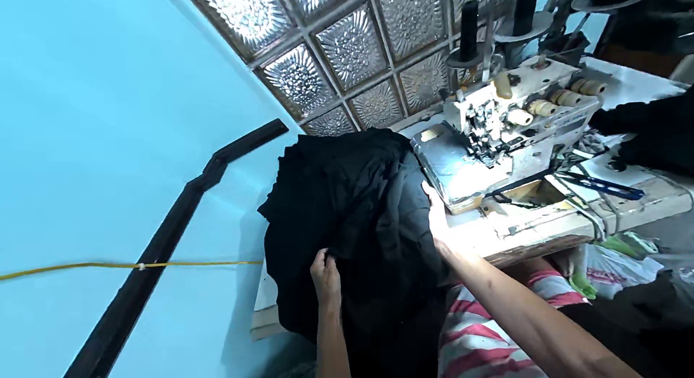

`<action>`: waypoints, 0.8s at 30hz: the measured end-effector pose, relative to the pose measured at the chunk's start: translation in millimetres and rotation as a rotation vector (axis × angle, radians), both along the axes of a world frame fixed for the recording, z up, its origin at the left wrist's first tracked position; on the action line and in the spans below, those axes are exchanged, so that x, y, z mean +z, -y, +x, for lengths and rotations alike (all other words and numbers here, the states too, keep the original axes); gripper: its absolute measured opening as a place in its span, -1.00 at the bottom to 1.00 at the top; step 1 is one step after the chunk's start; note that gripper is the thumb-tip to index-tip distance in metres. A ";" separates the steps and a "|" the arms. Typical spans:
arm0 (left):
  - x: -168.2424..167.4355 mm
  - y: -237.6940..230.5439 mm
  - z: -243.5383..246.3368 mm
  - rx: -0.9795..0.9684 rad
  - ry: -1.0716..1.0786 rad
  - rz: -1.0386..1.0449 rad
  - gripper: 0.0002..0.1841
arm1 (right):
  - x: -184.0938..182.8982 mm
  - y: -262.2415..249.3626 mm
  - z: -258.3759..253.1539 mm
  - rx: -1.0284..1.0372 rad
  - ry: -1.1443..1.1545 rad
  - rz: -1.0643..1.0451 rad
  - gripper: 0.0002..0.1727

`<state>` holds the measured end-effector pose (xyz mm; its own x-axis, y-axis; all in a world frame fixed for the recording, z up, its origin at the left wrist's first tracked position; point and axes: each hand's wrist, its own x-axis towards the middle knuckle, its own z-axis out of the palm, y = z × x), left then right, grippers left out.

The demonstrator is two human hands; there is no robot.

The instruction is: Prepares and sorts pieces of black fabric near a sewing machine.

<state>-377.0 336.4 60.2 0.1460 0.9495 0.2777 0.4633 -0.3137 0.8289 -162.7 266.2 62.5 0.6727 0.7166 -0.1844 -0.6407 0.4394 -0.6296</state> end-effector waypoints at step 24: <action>105.1 38.7 15.8 -0.309 -0.230 0.764 -0.74 | 57.9 124.0 -35.9 -0.190 2.139 0.148 -0.78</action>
<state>-361.2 297.7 165.2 0.4986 0.4219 0.7572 0.3959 -0.8880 0.2340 -198.6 142.2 120.3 -0.2330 0.5674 0.7898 0.8619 0.4966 -0.1025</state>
